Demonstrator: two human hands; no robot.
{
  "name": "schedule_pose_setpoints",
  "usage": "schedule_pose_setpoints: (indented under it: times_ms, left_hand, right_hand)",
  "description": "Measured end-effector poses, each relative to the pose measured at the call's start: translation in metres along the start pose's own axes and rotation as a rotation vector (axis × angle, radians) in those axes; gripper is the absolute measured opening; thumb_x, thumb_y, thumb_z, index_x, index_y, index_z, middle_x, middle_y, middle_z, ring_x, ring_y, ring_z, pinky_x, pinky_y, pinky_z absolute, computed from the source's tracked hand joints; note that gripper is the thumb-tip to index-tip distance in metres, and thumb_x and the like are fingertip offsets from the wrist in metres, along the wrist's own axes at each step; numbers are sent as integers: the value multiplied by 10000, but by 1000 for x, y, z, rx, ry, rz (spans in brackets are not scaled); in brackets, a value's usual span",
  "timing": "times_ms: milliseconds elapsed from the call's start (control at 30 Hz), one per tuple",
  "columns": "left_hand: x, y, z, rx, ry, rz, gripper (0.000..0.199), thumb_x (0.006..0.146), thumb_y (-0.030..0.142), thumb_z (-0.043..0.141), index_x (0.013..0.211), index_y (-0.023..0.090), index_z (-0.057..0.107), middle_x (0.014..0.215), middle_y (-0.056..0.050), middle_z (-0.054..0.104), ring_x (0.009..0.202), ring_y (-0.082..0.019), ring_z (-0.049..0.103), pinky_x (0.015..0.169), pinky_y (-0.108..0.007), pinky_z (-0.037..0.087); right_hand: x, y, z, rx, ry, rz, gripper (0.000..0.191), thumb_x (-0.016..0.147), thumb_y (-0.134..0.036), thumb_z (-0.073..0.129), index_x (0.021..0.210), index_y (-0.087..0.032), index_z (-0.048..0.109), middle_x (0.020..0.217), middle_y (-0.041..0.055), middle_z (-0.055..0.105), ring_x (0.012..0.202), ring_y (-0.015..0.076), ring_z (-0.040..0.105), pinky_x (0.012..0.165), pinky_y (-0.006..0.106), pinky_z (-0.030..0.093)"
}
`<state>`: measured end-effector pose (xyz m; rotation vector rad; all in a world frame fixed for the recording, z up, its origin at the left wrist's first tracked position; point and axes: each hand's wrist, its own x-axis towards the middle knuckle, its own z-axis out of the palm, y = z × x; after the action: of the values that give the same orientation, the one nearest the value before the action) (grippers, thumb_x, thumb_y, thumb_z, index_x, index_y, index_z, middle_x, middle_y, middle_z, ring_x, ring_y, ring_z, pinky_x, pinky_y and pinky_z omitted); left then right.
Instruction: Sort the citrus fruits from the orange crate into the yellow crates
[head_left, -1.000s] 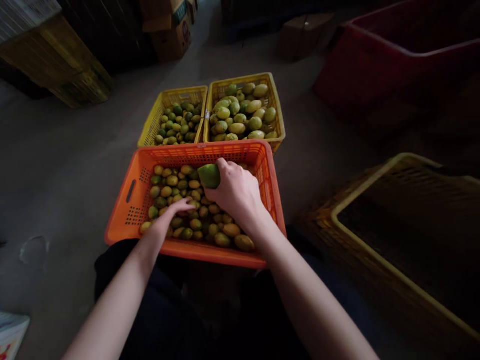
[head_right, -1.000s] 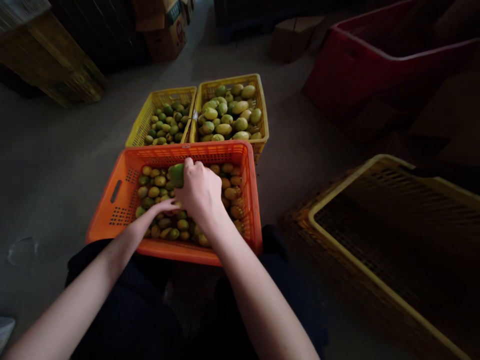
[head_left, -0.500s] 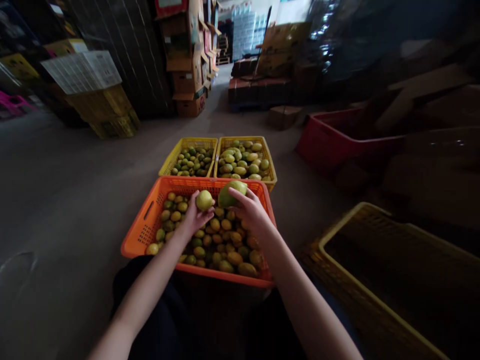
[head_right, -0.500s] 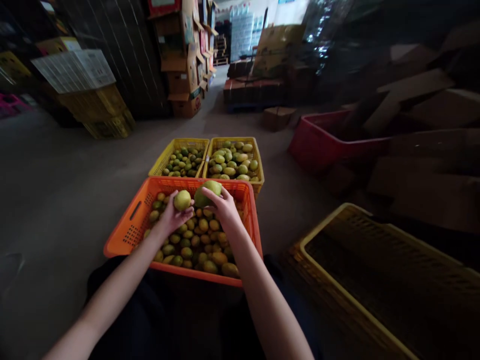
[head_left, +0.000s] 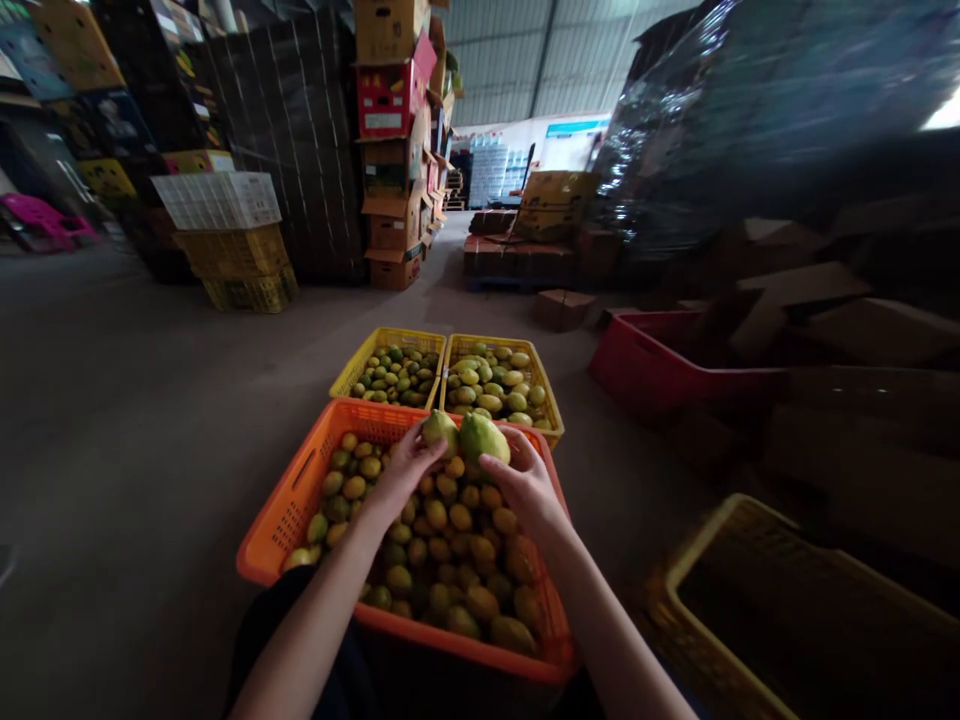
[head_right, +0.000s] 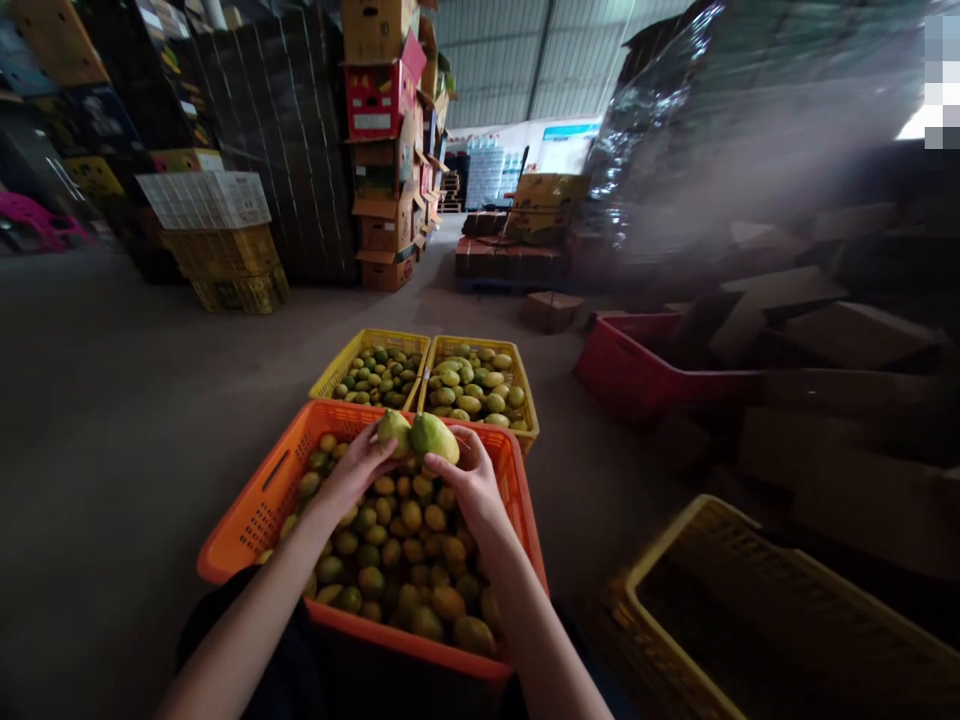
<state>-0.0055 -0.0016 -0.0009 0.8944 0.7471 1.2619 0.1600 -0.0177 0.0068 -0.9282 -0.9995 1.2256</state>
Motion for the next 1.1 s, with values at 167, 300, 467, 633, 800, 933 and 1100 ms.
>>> schedule_pose_setpoints:
  times_ms: [167,300,467,633,800,933,1100]
  left_hand:
    - [5,9,-13,255,-60,181,564,579,233,817,1092,206,583,1004,-42,674,890,-173,637,852,-319,498]
    - [3,14,-17,396,-98,286,536,598,259,812,1085,213,594,1131,-74,628,962,-195,624,848,-299,496]
    - [-1,14,-17,560,-106,434,496,638,297,791,1087,219,595,1118,-77,615,970,-201,607,842,-301,484]
    - [-8,17,-17,731,-91,641,440,668,303,771,1074,237,613,1085,-71,613,1043,-220,563,907,-338,443]
    - [-12,21,-19,778,-102,680,419,671,297,768,1063,247,629,1065,-70,625,1044,-232,565,934,-368,425]
    - [-14,24,-20,791,-121,702,406,681,282,761,1066,253,632,1066,-70,630,1048,-229,568,952,-382,419]
    - [-16,24,-19,749,-85,659,383,651,272,779,1017,256,667,1062,-67,642,1062,-236,568,985,-390,401]
  right_hand:
    - [1,6,-7,-450,-74,-285,612,561,-311,828,1120,-236,592,1125,71,649,1010,274,622,882,429,507]
    - [-1,14,-6,-711,-2,-440,554,635,-333,776,1145,-237,581,1113,86,651,997,281,630,884,448,509]
    - [-4,15,-1,-658,31,-491,543,689,-301,728,1191,-248,528,1147,74,630,971,239,644,863,400,528]
    - [-4,17,-3,-668,55,-538,534,686,-287,724,1185,-243,539,1175,81,622,1029,250,621,895,409,514]
    - [-3,22,-3,-662,46,-582,523,706,-264,710,1196,-252,529,1204,83,610,1090,257,601,952,433,483]
    - [-3,24,-2,-661,29,-572,509,718,-252,700,1195,-254,525,1210,87,602,1118,257,584,965,441,476]
    - [-5,20,3,-550,9,-527,534,687,-213,722,1185,-246,534,1213,76,599,1119,246,578,962,424,478]
